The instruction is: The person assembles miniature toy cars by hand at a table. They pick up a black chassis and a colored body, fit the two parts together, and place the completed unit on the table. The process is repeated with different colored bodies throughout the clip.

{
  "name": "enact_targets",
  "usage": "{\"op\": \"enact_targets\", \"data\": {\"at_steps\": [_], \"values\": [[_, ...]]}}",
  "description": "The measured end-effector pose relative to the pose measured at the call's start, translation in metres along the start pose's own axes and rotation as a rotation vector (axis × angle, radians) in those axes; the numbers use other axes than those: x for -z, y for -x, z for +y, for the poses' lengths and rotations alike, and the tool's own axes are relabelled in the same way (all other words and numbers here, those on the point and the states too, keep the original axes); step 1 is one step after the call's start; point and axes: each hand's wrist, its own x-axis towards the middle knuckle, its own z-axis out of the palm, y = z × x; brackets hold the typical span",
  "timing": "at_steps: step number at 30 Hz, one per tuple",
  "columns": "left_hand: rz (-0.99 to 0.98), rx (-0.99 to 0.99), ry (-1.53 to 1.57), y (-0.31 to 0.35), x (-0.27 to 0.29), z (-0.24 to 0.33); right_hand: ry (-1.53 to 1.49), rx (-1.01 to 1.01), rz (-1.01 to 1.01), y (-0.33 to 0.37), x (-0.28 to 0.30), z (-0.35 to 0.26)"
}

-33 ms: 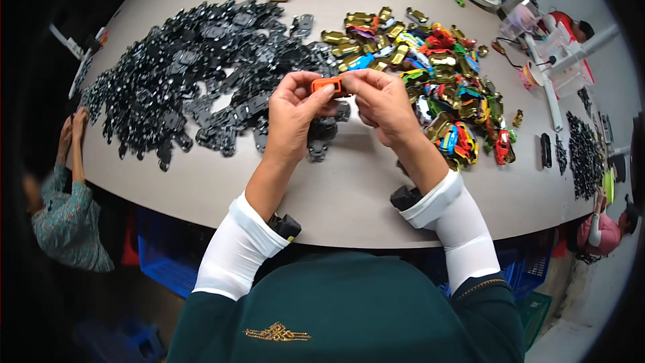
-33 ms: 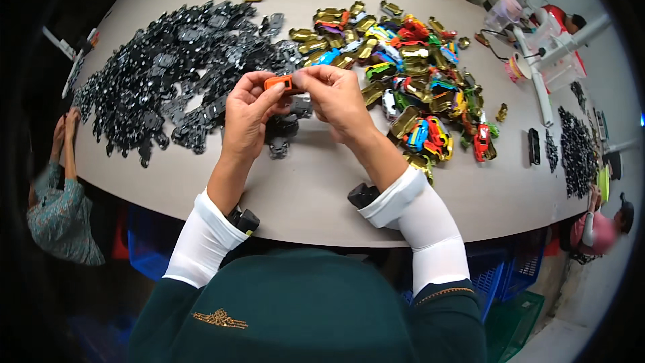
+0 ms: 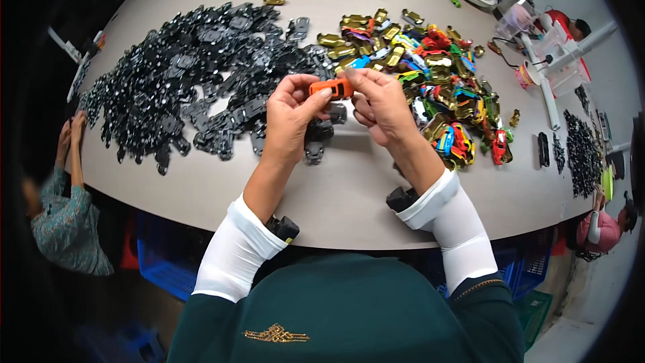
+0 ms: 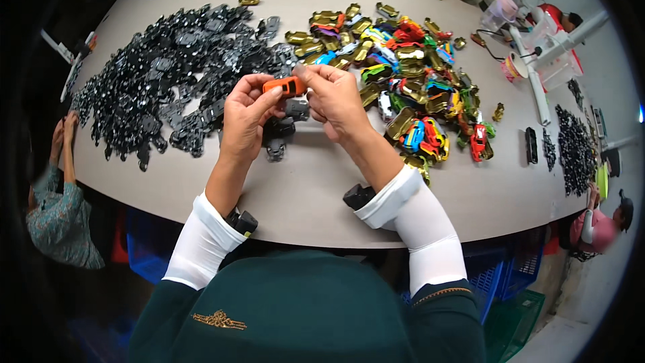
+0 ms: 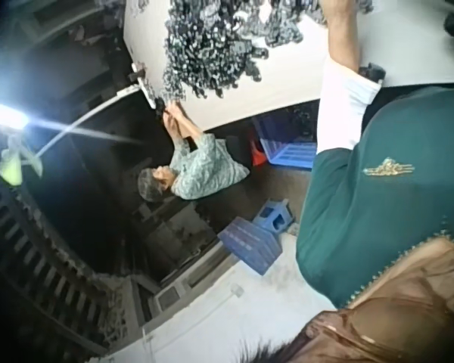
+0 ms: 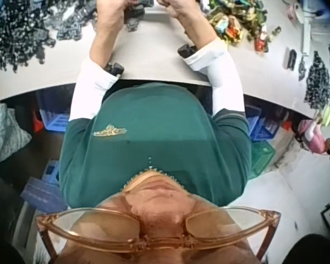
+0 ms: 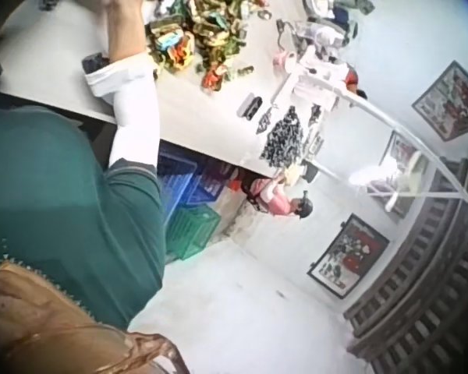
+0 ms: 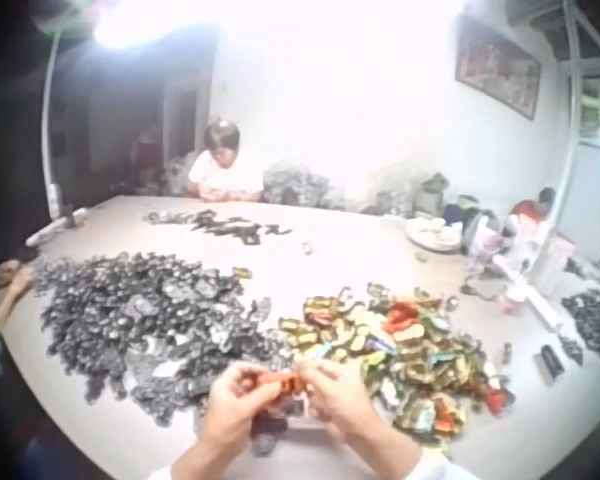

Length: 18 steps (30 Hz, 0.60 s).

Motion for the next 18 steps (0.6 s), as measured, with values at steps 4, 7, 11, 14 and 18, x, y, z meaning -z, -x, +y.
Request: {"op": "enact_targets", "data": {"at_steps": [4,7,11,14,18], "values": [[0.019,0.023,0.093,-0.001,-0.013,0.003,-0.233,-0.125,0.064,-0.008,-0.001,-0.008],[0.036,0.026,0.124,-0.002,-0.016,0.003,-0.148,-0.094,0.029,-0.004,-0.010,-0.008],[-0.098,0.120,0.042,0.000,-0.007,0.002,-0.063,-0.027,-0.001,-0.007,-0.003,0.001],[-0.072,0.139,0.065,0.003,-0.004,0.002,0.113,0.009,0.061,-0.006,-0.012,0.000],[-0.063,0.146,0.114,0.002,0.008,-0.005,0.147,0.007,-0.069,-0.006,0.000,-0.002]]}}
